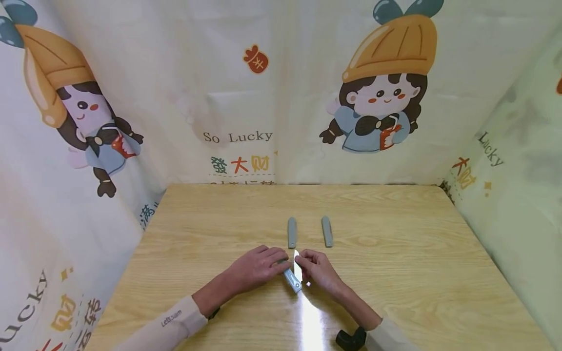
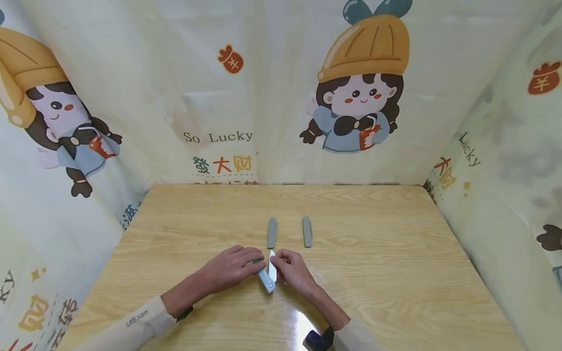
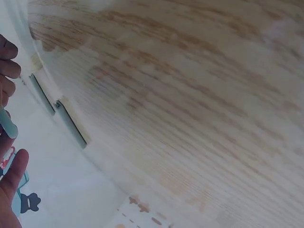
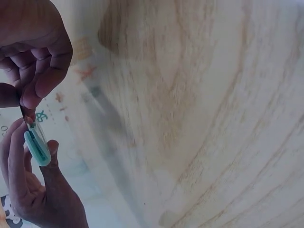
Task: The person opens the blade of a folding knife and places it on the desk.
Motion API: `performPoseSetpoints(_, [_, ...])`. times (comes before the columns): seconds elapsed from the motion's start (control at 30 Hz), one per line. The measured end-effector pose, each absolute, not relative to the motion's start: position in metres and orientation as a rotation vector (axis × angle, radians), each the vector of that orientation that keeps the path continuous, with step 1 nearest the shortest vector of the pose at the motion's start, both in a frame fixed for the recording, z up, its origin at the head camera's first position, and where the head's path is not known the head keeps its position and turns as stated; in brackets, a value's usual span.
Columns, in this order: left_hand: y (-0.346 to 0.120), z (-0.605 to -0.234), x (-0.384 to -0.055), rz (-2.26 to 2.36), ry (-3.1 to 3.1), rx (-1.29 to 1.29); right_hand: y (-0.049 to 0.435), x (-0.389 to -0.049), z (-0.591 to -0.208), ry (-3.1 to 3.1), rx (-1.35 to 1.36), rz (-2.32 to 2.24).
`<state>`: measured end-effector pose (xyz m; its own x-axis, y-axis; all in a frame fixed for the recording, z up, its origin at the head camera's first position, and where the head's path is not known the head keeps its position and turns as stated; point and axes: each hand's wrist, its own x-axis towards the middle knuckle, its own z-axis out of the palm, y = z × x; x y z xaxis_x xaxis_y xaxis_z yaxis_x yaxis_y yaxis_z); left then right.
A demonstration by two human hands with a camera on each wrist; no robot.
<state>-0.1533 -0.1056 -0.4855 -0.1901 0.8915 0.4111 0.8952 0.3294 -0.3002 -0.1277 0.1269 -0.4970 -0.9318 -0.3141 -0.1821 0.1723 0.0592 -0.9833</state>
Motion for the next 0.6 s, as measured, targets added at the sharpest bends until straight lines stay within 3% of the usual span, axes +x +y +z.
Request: performPoseSetpoints(0.6, [-0.111, -0.480, -0.153, 0.030, -2.112, -1.602, 0.140, -0.123, -0.492, 2.020, -0.189, -1.868])
